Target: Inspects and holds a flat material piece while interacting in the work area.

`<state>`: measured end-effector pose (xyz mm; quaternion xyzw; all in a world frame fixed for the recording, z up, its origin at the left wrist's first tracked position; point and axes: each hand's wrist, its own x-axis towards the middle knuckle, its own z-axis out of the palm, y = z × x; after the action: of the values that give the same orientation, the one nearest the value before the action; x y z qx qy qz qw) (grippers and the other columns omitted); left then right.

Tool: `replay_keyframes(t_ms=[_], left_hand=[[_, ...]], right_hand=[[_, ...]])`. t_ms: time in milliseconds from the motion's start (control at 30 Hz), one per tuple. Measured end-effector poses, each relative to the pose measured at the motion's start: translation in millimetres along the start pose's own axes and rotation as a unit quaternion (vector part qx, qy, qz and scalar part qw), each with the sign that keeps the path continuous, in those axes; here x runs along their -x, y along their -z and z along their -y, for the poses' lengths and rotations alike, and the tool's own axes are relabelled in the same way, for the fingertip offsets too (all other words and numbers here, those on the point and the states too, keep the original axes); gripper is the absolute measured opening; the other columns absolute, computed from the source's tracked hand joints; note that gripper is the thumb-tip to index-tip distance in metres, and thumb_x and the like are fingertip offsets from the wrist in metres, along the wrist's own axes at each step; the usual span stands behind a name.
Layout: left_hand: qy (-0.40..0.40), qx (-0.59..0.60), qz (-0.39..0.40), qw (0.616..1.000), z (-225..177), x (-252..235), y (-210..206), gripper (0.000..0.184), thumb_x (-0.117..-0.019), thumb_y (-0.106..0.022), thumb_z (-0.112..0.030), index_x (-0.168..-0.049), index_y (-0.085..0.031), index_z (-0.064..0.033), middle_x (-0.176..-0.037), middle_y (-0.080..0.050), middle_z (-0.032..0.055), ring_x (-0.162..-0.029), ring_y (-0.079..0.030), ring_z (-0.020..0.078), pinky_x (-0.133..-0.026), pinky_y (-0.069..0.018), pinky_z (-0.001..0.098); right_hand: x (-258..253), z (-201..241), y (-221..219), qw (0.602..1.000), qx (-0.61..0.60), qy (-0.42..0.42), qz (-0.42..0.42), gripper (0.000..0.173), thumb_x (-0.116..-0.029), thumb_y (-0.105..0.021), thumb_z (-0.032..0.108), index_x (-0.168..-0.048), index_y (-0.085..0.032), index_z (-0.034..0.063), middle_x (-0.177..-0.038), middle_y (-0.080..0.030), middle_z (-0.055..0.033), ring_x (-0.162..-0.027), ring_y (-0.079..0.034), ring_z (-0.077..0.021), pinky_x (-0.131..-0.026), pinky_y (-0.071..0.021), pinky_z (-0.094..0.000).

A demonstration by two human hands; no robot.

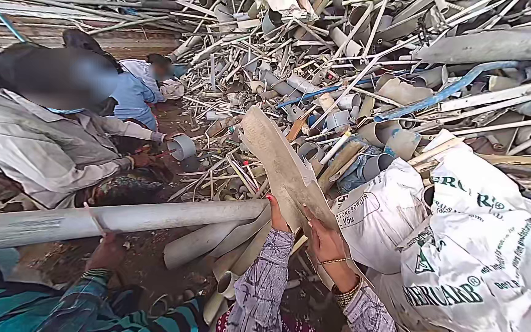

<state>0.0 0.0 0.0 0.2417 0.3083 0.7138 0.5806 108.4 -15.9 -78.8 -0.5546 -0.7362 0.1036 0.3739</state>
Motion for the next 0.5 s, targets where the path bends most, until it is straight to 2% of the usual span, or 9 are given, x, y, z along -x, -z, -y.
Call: replay_keyframes(t_ms=[33,100,133,200,267,300,333,433,500], left_hand=[[-0.049,0.036,0.023,0.998,34.3,-21.6,16.8,0.053,-0.1104,-0.007,-0.033,-0.145,-0.025,0.003,-0.128,-0.057,0.0047,-0.115,-0.058,-0.0009,-0.096,-0.0497,0.0188],[-0.09,0.081,0.057,0.991,60.0,-39.4,29.0,0.055,-0.1084,-0.013,-0.038,-0.146,-0.022,0.0,-0.126,-0.057,0.0,-0.113,-0.059,-0.002,-0.095,-0.0513,0.0208],[-0.09,0.094,0.059,0.99,62.5,-39.8,30.4,0.053,-0.108,-0.017,-0.038,-0.145,-0.023,0.0002,-0.122,-0.058,-0.0009,-0.11,-0.06,-0.002,-0.094,-0.0521,0.021],[-0.08,0.113,0.06,0.989,63.6,-39.6,30.4,0.047,-0.1069,-0.028,-0.037,-0.136,-0.032,-0.0004,-0.113,-0.065,-0.0023,-0.104,-0.064,-0.0013,-0.09,-0.0553,0.0218],[-0.072,0.079,0.046,0.993,63.0,-39.1,27.3,0.05,-0.1085,-0.022,-0.032,-0.143,-0.028,0.0028,-0.122,-0.058,0.0027,-0.11,-0.059,-0.0008,-0.095,-0.0505,0.0208],[-0.068,0.051,0.027,0.996,60.1,-39.1,25.7,0.053,-0.1094,-0.018,-0.03,-0.149,-0.023,0.0042,-0.131,-0.051,0.0073,-0.116,-0.054,0.0009,-0.1,-0.0461,0.0209],[-0.057,0.025,0.002,0.998,56.3,-37.0,25.1,0.054,-0.1095,-0.016,-0.029,-0.152,-0.02,0.0044,-0.14,-0.045,0.0119,-0.122,-0.049,0.0042,-0.104,-0.0421,0.0225],[-0.006,-0.011,-0.046,0.999,43.8,-35.0,26.8,0.056,-0.1118,-0.013,-0.029,-0.156,-0.018,0.0054,-0.16,-0.026,0.023,-0.143,-0.035,0.0187,-0.117,-0.0298,0.0337],[0.006,-0.024,-0.052,0.998,44.7,-39.3,27.0,0.057,-0.1119,-0.015,-0.028,-0.156,-0.018,0.0085,-0.162,-0.023,0.0277,-0.147,-0.032,0.025,-0.12,-0.0267,0.0381]], right_hand=[[-0.2,-1.8,-3.4,1.0,-0.016,0.015,-0.011,0.048,-0.0943,-0.048,-0.007,-0.141,-0.06,-0.0013,-0.087,-0.073,-0.0282,-0.068,-0.07,-0.0472,-0.063,-0.0545,-0.0613],[-2.1,-3.8,-3.7,0.997,-0.062,0.042,-0.002,0.045,-0.0953,-0.048,-0.006,-0.138,-0.061,-0.0046,-0.088,-0.073,-0.0269,-0.067,-0.069,-0.041,-0.066,-0.0548,-0.0557],[-3.3,-3.6,0.7,0.998,-0.051,0.033,0.009,0.045,-0.0962,-0.048,-0.005,-0.139,-0.061,-0.0034,-0.092,-0.074,-0.0279,-0.072,-0.071,-0.0436,-0.069,-0.0554,-0.0578],[-7.6,-3.4,5.0,1.0,-0.001,0.003,0.0,0.048,-0.0961,-0.048,-0.007,-0.141,-0.06,0.0,-0.09,-0.072,-0.0308,-0.07,-0.07,-0.0512,-0.064,-0.053,-0.0646],[-6.6,-6.8,2.7,0.999,-0.033,0.034,0.005,0.046,-0.0948,-0.047,-0.006,-0.139,-0.06,-0.0038,-0.085,-0.072,-0.0276,-0.063,-0.069,-0.0423,-0.061,-0.0548,-0.0563],[-4.9,-10.4,-1.2,0.995,-0.072,0.062,0.014,0.045,-0.0956,-0.045,-0.004,-0.138,-0.06,-0.0058,-0.077,-0.069,-0.022,-0.055,-0.06,-0.03,-0.056,-0.0518,-0.0455],[-1.3,-13.5,-2.2,0.993,-0.083,0.081,0.022,0.045,-0.0959,-0.044,-0.001,-0.137,-0.061,-0.007,-0.074,-0.068,-0.0201,-0.052,-0.057,-0.026,-0.054,-0.0499,-0.0422],[2.0,-22.1,-2.4,0.997,-0.002,0.075,0.017,0.047,-0.0939,-0.044,-0.003,-0.138,-0.06,-0.0073,-0.09,-0.071,-0.0342,-0.067,-0.068,-0.0548,-0.06,-0.0495,-0.0694],[4.8,-12.1,0.6,0.996,0.006,0.07,0.046,0.046,-0.0962,-0.043,-0.004,-0.14,-0.057,-0.0077,-0.096,-0.071,-0.0354,-0.074,-0.069,-0.0571,-0.066,-0.0502,-0.0716]])
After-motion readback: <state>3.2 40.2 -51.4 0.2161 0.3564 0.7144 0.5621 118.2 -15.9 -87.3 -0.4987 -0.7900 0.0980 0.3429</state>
